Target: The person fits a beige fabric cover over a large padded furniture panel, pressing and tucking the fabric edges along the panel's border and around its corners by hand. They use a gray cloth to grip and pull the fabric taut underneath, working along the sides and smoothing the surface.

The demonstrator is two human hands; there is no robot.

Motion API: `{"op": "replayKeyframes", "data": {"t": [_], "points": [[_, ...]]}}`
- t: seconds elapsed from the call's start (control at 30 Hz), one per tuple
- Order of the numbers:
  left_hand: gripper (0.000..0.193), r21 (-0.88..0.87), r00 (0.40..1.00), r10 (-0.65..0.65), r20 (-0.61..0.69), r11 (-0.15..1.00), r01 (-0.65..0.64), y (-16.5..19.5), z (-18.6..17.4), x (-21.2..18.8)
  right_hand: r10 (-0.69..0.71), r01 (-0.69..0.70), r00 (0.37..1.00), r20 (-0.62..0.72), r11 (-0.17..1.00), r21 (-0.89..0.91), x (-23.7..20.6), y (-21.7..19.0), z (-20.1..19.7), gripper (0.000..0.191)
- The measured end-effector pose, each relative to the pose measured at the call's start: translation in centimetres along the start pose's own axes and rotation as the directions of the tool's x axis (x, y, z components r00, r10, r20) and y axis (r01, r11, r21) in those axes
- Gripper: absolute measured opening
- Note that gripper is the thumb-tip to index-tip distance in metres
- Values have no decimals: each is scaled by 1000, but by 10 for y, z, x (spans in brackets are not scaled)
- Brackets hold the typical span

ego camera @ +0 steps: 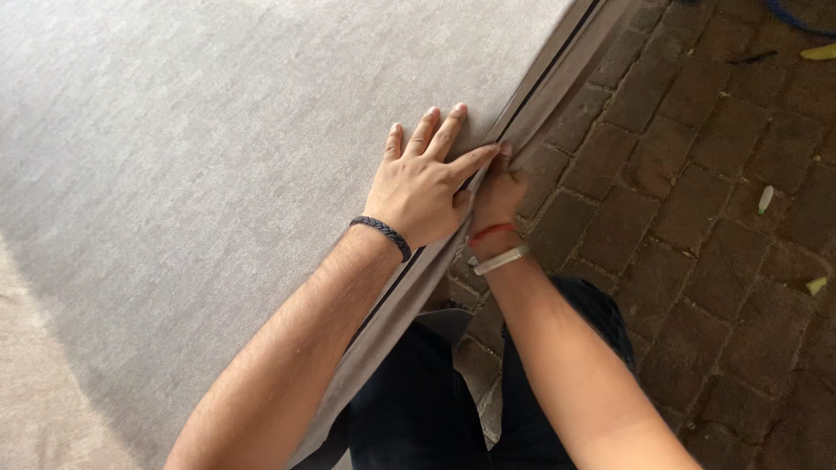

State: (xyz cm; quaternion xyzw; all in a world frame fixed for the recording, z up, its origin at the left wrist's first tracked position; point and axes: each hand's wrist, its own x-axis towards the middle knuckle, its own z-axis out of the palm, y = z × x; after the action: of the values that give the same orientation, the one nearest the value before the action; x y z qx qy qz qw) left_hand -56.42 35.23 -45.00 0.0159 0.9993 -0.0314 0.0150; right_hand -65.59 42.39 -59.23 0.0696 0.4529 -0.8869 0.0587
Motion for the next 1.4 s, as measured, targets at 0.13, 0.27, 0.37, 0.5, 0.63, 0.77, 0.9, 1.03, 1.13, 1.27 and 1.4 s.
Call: {"op": "replayKeyframes", "data": {"t": [0.13, 0.27, 0.37, 0.5, 0.63, 0.77, 0.9, 1.03, 1.13, 1.27, 1.4], "points": [[87, -44, 999, -40, -19, 998, 39, -2, 2, 4, 96, -122, 990, 106, 950, 287, 7, 23, 6, 62], [108, -109, 991, -136, 19, 985, 137, -9, 4, 12, 90, -115, 989, 114, 967, 227, 14, 34, 5, 73], [113, -92, 992, -127, 24, 987, 129, -13, 6, 16, 64, -334, 909, 411, 701, 630, 20, 46, 10, 76], [118, -103, 993, -114, 39, 988, 117, -16, 5, 20, 48, -432, 847, 529, 641, 634, 24, 58, 15, 85], [126, -15, 991, -115, 66, 993, 116, -17, 4, 21, 48, -439, 845, 533, 632, 639, 27, 62, 13, 80], [121, -95, 988, -139, 62, 985, 145, -23, 6, 23, -59, -324, 834, 549, 753, 573, 34, 62, 14, 79], [115, -206, 996, -84, -37, 976, 75, -32, 3, 10, 68, -344, 893, 444, 739, 579, 36, 62, 19, 78], [124, -119, 971, -238, 13, 964, 238, -27, -4, -38, 196, -199, 980, 31, 961, 193, 37, 59, 24, 75], [115, -48, 932, -363, 18, 930, 363, -14, -4, -80, 139, -138, 987, -87, 990, 10, 41, 60, 33, 76], [106, 23, 901, -430, -61, 901, 432, -5, 7, -100, 114, -120, 992, -58, 986, -113, 45, 64, 38, 80], [85, 230, 902, -395, -176, 874, 428, -4, 24, -98, 159, -158, 986, -48, 987, 13, 43, 60, 41, 83]]}}
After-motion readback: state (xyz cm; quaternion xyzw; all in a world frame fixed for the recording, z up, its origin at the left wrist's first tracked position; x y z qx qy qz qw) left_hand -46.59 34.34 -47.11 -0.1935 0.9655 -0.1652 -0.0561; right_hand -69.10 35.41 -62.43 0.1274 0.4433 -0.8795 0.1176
